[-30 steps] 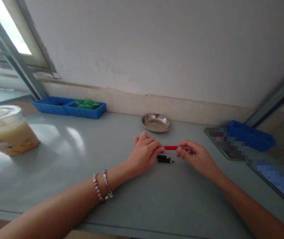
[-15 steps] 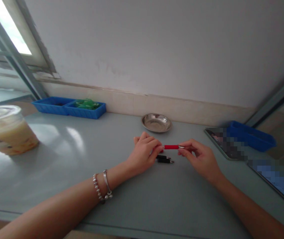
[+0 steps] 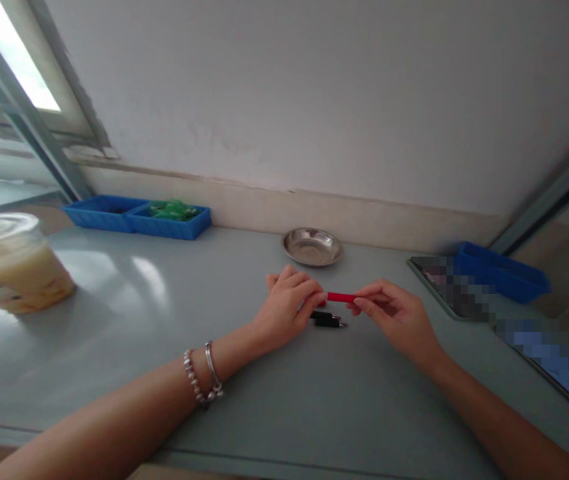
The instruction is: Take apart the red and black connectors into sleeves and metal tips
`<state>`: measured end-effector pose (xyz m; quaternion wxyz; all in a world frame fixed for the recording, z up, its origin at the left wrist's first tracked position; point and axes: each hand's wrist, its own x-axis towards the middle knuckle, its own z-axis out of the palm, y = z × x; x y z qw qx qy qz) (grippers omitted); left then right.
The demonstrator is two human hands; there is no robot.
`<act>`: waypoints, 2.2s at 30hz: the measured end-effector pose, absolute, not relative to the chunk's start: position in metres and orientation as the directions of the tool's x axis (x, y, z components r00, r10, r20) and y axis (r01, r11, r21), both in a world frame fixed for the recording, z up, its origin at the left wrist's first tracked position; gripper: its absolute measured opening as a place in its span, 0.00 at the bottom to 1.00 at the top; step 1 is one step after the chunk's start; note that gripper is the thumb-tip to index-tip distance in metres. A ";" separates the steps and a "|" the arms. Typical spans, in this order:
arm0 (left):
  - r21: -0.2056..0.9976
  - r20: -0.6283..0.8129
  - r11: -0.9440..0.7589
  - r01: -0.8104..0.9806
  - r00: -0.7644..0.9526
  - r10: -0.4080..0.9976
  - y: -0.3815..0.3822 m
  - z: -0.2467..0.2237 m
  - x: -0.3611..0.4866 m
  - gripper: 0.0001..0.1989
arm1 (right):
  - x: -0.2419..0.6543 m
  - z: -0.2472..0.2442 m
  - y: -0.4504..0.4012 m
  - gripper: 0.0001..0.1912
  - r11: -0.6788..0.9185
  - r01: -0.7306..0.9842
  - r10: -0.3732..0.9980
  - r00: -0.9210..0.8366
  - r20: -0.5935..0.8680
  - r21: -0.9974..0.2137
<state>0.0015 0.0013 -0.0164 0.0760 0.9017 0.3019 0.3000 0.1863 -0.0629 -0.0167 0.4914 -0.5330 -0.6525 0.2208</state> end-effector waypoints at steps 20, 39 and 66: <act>0.466 0.396 -0.675 0.571 0.548 0.737 0.021 -0.013 -0.002 0.20 | 0.197 -0.009 -0.066 0.05 0.369 0.835 0.692 0.046 0.720 -0.408; 0.308 0.284 -0.631 0.712 0.565 0.775 0.040 -0.033 -0.006 0.12 | 0.209 -0.030 -0.046 0.05 0.266 0.881 0.874 -0.049 0.484 -0.391; 0.293 0.332 -0.721 0.628 0.641 0.692 0.032 -0.028 -0.005 0.08 | 0.215 -0.037 -0.041 0.09 0.177 0.861 0.908 0.044 0.416 -0.478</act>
